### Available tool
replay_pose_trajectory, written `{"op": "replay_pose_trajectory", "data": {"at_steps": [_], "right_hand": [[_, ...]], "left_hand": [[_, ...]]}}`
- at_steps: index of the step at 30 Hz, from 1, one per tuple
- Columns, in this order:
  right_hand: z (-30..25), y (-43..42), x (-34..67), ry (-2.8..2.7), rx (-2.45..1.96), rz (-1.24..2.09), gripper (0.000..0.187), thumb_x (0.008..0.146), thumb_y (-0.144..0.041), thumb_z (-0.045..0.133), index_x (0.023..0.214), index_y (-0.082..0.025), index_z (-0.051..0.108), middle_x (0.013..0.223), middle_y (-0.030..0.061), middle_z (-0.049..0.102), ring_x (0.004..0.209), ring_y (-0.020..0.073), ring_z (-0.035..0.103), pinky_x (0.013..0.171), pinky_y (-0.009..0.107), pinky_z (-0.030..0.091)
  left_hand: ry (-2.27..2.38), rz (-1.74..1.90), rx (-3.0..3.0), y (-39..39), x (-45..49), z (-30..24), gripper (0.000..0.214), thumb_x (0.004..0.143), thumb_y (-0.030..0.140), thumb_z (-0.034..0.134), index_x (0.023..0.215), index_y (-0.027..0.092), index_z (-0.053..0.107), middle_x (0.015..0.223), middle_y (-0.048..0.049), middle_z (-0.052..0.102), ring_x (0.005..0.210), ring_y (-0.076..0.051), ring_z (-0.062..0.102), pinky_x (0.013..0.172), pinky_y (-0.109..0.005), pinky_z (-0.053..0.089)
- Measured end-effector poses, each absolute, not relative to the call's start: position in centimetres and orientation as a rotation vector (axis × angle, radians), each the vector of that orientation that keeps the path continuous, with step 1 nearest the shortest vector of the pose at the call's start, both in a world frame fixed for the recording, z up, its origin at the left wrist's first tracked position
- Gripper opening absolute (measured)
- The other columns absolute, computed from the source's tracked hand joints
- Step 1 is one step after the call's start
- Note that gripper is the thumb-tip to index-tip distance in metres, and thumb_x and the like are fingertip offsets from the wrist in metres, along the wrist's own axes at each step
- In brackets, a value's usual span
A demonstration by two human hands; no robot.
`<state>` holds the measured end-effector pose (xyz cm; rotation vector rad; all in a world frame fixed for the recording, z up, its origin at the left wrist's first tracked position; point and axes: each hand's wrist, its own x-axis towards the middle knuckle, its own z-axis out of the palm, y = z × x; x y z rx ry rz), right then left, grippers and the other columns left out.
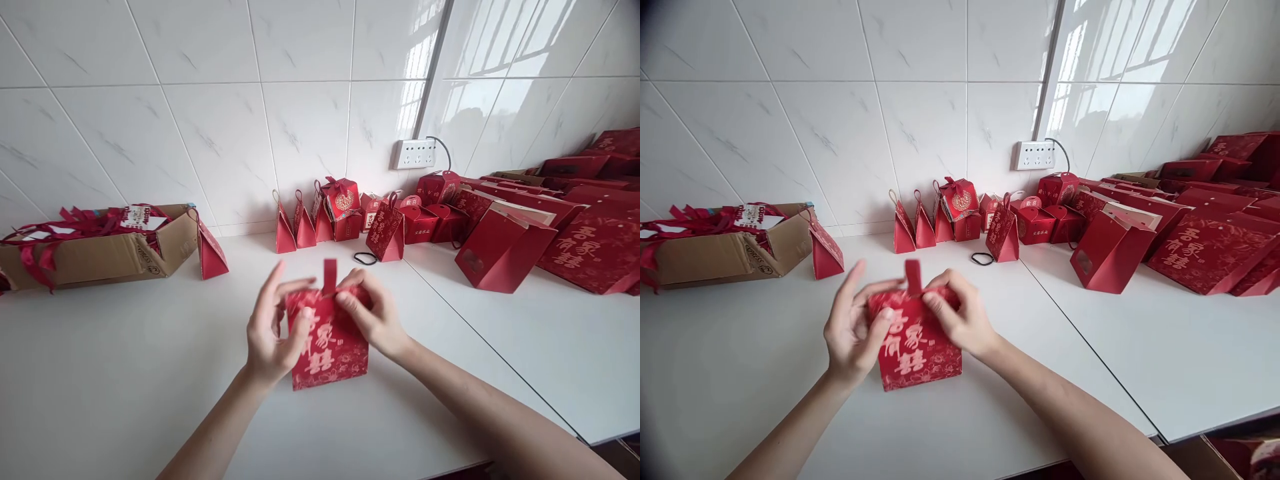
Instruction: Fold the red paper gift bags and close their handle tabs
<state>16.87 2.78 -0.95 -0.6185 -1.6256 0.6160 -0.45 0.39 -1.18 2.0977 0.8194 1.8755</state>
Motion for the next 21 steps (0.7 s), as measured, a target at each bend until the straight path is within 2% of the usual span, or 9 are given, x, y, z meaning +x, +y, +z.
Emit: {"op": "replay_pose_trajectory", "data": {"at_steps": [2, 4, 7, 10, 14, 18, 21], "right_hand": [[-0.8, 4.1, 17.6, -1.358, -0.711, 0.671, 0.016, 0.087, -0.034, 0.061, 0.079, -0.022, 0.054, 0.071, -0.0021, 0.054, 0.061, 0.0121, 0.048, 0.056, 0.024, 0.039], [-0.8, 5.6, 18.4, -1.084, -0.714, 0.715, 0.023, 0.082, -0.041, 0.065, 0.079, -0.023, 0.052, 0.073, -0.0023, 0.052, 0.063, 0.0127, 0.047, 0.057, 0.024, 0.039], [-1.1, 7.2, 19.2, -0.832, -0.646, 0.837, 0.034, 0.071, -0.047, 0.072, 0.078, -0.024, 0.049, 0.073, -0.0038, 0.05, 0.063, 0.0125, 0.046, 0.058, 0.024, 0.04], [-1.5, 7.6, 19.1, -0.71, -0.642, 0.975, 0.035, 0.066, -0.046, 0.074, 0.073, -0.023, 0.048, 0.071, -0.0048, 0.05, 0.062, 0.0119, 0.047, 0.059, 0.024, 0.041], [-1.4, 7.1, 18.3, -0.559, -0.617, 1.158, 0.029, 0.066, -0.042, 0.073, 0.07, -0.022, 0.052, 0.073, -0.0042, 0.056, 0.068, 0.0139, 0.052, 0.064, 0.026, 0.043], [-0.7, 6.3, 17.6, -0.574, -0.473, 1.212, 0.018, 0.07, -0.037, 0.066, 0.079, -0.024, 0.058, 0.084, -0.0019, 0.064, 0.083, 0.0183, 0.059, 0.076, 0.03, 0.047], [-0.6, 5.8, 17.3, -0.582, -0.483, 1.249, 0.014, 0.07, -0.036, 0.063, 0.077, -0.024, 0.057, 0.078, -0.0015, 0.063, 0.08, 0.0195, 0.06, 0.077, 0.033, 0.048]], "left_hand": [[0.872, 1.829, 1.949, 1.1, -0.8, -1.8, 0.068, 0.088, 0.03, 0.06, 0.149, 0.026, 0.029, 0.136, -0.0146, 0.057, 0.122, -0.024, 0.059, 0.097, -0.037, 0.053], [0.998, 1.752, 1.796, 1.8, -1.0, -2.6, 0.075, 0.083, 0.039, 0.067, 0.147, 0.029, 0.03, 0.148, -0.0153, 0.044, 0.134, -0.029, 0.048, 0.107, -0.045, 0.045], [1.134, 1.526, 1.61, 2.3, -0.5, -3.2, 0.085, 0.076, 0.048, 0.072, 0.147, 0.026, 0.029, 0.149, -0.0175, 0.042, 0.137, -0.034, 0.043, 0.108, -0.052, 0.041], [1.086, 1.262, 1.588, 1.9, 0.3, -2.9, 0.075, 0.079, 0.051, 0.067, 0.143, 0.025, 0.035, 0.146, -0.0157, 0.047, 0.136, -0.034, 0.044, 0.11, -0.052, 0.038], [1.045, 1.204, 1.698, 0.9, 0.9, -2.1, 0.054, 0.083, 0.043, 0.063, 0.13, 0.024, 0.048, 0.136, -0.0117, 0.056, 0.128, -0.031, 0.052, 0.108, -0.048, 0.041], [1.113, 1.447, 2.049, 0.8, 0.6, -2.3, 0.05, 0.078, 0.028, 0.063, 0.126, 0.021, 0.049, 0.123, -0.0113, 0.06, 0.115, -0.028, 0.059, 0.099, -0.044, 0.049], [1.1, 1.607, 2.306, 1.1, 0.2, -2.7, 0.056, 0.075, 0.019, 0.062, 0.129, 0.02, 0.047, 0.125, -0.0129, 0.058, 0.116, -0.028, 0.058, 0.095, -0.04, 0.052]]}}
